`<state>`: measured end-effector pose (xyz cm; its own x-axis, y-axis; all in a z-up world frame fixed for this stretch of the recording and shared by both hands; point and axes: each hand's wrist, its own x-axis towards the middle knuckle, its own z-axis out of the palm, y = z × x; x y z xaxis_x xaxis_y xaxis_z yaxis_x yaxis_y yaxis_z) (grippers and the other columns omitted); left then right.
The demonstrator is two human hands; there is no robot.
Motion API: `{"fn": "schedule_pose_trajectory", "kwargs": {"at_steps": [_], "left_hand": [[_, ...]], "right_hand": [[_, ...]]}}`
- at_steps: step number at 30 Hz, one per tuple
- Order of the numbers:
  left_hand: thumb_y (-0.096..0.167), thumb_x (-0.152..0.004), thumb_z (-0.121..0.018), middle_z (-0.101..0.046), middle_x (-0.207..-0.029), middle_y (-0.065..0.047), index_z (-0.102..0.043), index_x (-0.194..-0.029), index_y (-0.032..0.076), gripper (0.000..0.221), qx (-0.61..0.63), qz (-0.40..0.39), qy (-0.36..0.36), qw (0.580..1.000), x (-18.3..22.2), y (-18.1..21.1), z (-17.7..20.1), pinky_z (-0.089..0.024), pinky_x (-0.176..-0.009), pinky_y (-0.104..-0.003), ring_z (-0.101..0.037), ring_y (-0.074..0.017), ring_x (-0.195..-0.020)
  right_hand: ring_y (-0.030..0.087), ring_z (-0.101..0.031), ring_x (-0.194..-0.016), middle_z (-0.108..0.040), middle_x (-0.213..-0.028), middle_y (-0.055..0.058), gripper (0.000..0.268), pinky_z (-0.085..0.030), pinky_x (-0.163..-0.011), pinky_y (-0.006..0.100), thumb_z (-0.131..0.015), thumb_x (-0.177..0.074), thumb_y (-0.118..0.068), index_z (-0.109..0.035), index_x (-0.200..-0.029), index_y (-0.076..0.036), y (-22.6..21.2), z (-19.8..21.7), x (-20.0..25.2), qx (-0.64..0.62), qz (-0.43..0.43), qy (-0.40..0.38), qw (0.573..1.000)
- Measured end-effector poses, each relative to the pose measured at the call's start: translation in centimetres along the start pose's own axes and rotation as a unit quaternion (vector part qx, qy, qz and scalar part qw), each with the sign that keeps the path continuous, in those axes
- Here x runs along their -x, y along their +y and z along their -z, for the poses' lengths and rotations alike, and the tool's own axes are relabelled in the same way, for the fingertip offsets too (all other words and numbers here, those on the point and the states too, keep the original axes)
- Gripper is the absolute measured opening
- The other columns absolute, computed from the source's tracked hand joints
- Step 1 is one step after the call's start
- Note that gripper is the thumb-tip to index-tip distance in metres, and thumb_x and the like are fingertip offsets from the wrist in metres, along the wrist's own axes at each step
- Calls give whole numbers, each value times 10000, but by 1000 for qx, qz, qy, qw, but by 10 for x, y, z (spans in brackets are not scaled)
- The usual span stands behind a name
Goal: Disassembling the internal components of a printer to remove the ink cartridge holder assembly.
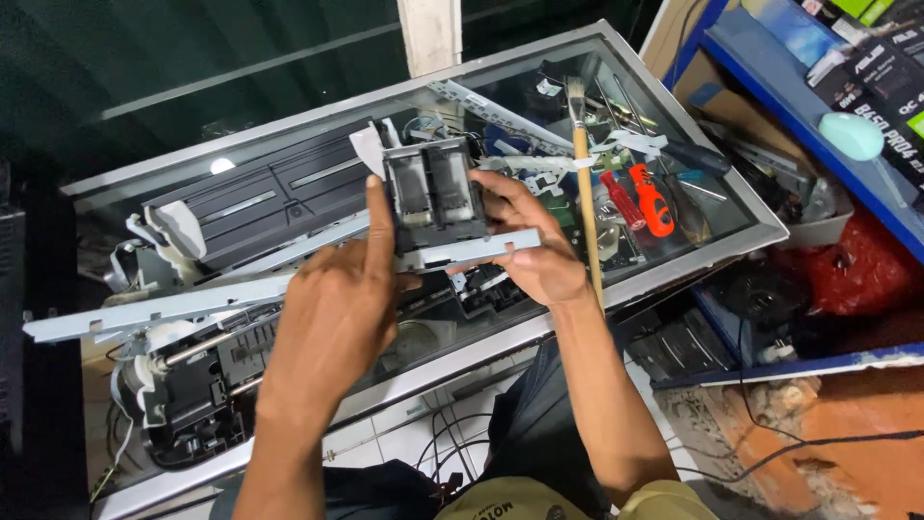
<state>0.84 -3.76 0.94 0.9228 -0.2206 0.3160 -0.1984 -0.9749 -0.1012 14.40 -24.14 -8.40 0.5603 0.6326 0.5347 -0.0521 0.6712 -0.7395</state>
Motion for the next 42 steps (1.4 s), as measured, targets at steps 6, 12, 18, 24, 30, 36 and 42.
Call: {"fn": "schedule_pose_trajectory", "kwargs": {"at_steps": [6,12,18,24,30,36,42], "left_hand": [[235,-845,-816,-642,-745,-61,-162,-1624,-35,1052,-20,-1,85,996,4,6,-12,-579,-657,-385,-617,-239,-675],[466,-991,-774,-645,-745,-72,-169,-1624,-36,1009,-5,2,129,992,14,-2,-18,-530,-732,-362,-603,-222,-704],[409,-963,-745,-699,-763,-95,-436,-1340,87,585,120,1,78,990,21,-6,-10,-486,-696,-407,-637,-280,-657],[244,-802,-838,-714,-802,-142,-646,-1286,27,564,170,29,92,981,23,-8,-14,-544,-745,-409,-683,-332,-788],[215,-821,-821,-656,-787,-78,-593,-1402,99,635,146,48,114,982,28,2,-13,-586,-546,-400,-633,-277,-787],[206,-853,-792,-650,-795,-77,-619,-1383,130,563,76,53,152,984,36,8,-24,-589,-523,-386,-625,-264,-782],[128,-944,-657,-648,-827,-45,-648,-1362,218,428,-9,52,221,974,39,5,-56,-551,-561,-305,-598,-221,-771]], "right_hand": [[94,-341,-819,-353,-982,-23,535,-275,-714,235,-678,-944,-278,-404,-1372,-113,-3,-2,-2,111,56,-2,992],[273,-515,-1217,-491,-1318,150,563,-577,-987,461,-672,-888,-40,-426,-1377,-174,-16,2,-4,158,114,-61,979],[270,-623,-1170,-548,-1456,170,853,-571,-924,375,-765,-837,84,-294,-1504,-162,-13,24,12,70,71,-62,993],[390,-649,-1237,-665,-1298,292,766,-536,-1046,543,-868,-636,55,-502,-1308,78,8,55,4,144,67,-30,987],[394,-504,-1424,-625,-1426,227,644,-375,-1211,560,-819,-727,75,-621,-1327,-52,-23,2,0,247,112,-48,961],[472,-430,-1462,-477,-1512,355,633,-380,-1177,606,-727,-822,-112,-513,-1374,111,-36,-9,17,301,80,35,950],[352,-540,-1375,-561,-1471,258,547,-512,-1028,457,-462,-998,-259,-473,-1449,51,-45,-74,61,268,-12,293,918]]}}
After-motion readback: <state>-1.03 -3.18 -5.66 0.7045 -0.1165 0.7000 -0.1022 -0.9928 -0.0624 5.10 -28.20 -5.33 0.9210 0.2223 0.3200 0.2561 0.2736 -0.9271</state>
